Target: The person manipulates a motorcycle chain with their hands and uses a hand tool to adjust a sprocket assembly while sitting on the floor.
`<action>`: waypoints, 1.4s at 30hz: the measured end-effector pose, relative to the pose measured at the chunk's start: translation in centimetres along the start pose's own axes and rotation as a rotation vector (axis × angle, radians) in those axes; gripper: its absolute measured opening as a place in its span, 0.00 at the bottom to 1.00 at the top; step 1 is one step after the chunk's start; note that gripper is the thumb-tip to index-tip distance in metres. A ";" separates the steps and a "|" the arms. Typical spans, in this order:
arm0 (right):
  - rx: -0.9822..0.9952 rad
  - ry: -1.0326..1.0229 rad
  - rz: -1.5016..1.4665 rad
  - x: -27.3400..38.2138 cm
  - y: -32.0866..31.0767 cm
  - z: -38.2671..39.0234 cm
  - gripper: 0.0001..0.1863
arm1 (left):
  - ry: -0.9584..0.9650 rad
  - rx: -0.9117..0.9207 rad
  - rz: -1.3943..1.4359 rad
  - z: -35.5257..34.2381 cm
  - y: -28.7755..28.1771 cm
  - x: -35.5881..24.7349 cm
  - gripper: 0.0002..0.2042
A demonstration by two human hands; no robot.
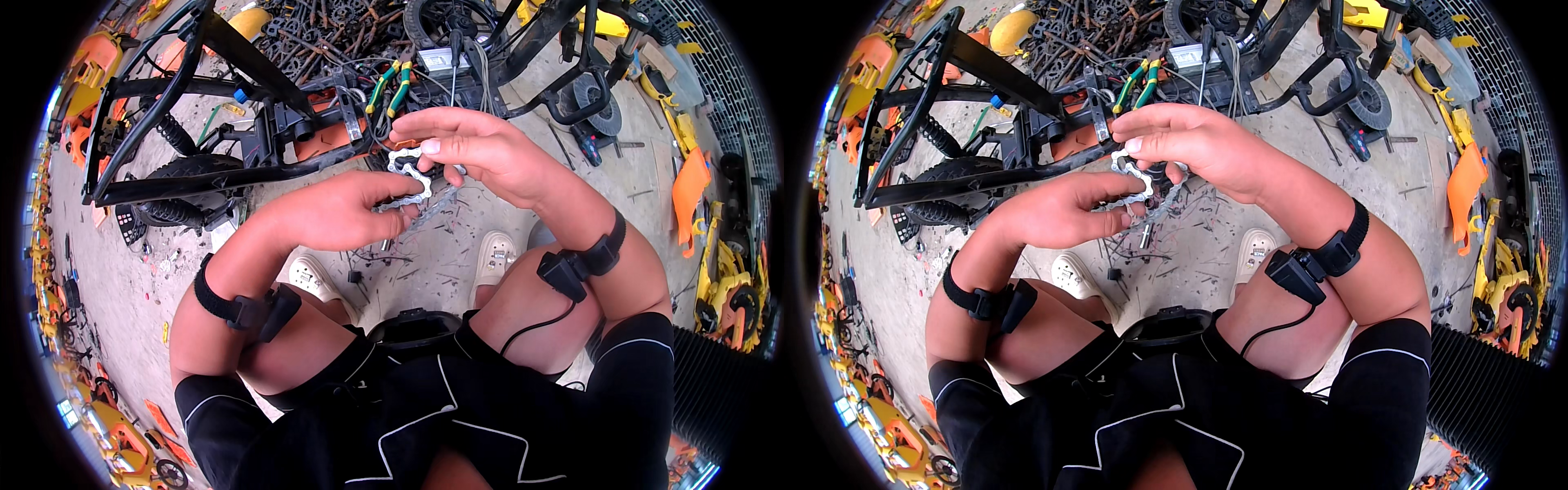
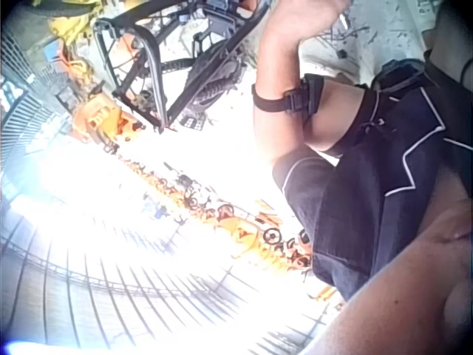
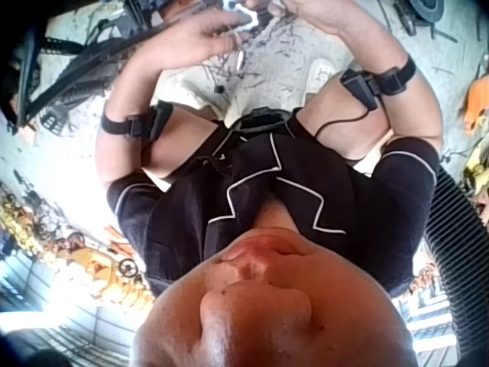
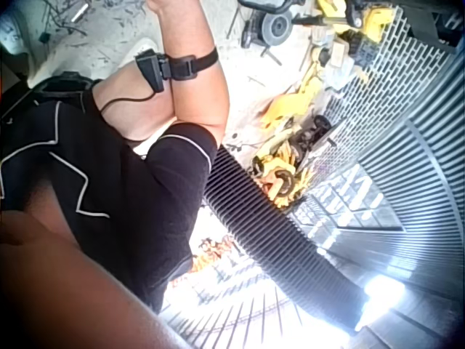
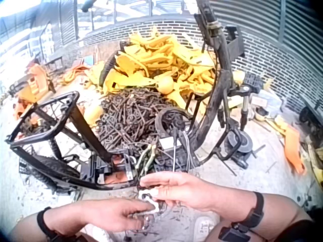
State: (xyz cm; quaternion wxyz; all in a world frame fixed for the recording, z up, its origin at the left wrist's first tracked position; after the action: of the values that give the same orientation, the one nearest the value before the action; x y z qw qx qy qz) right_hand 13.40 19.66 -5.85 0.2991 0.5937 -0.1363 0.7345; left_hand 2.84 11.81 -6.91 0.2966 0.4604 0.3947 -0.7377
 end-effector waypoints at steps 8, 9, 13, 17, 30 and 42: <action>0.002 -0.034 -0.048 0.3 0.1 0.0 0.28 | -0.111 0.138 -0.011 0.1 0.7 -0.1 0.22; 0.001 -0.038 -0.050 0.3 0.1 0.0 0.28 | -0.120 0.145 -0.020 0.1 0.7 -0.1 0.22; -0.035 -0.067 -0.037 0.4 -0.2 -0.1 0.26 | -0.096 0.145 -0.047 -0.1 0.7 -0.2 0.22; -0.113 -0.106 -0.059 0.7 -1.1 -0.4 0.23 | -0.104 0.135 -0.069 -0.1 0.6 0.0 0.22; -0.371 -0.171 -0.205 1.4 -4.1 -0.2 0.18 | -0.160 -0.022 -0.110 -0.4 -1.0 1.7 0.20; -0.482 -0.141 -0.148 0.8 -5.9 -0.2 0.17 | -0.122 -0.348 0.224 -0.7 -4.7 2.5 0.14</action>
State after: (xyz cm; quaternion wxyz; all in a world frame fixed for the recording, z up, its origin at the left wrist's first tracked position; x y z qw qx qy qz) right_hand 16.72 24.65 -6.03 0.4747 0.5632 -0.2840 0.6138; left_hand -1.61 14.60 -7.94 0.4751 0.3978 0.4440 -0.6472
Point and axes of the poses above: each hand's wrist, its own z-axis away from the middle knuckle, its own y-axis out of the palm, x = y × z, the point moved 9 cm from there along -z, towards the middle knuckle, and after that the axes turned 5 degrees about -x, right-handed, at the moved point
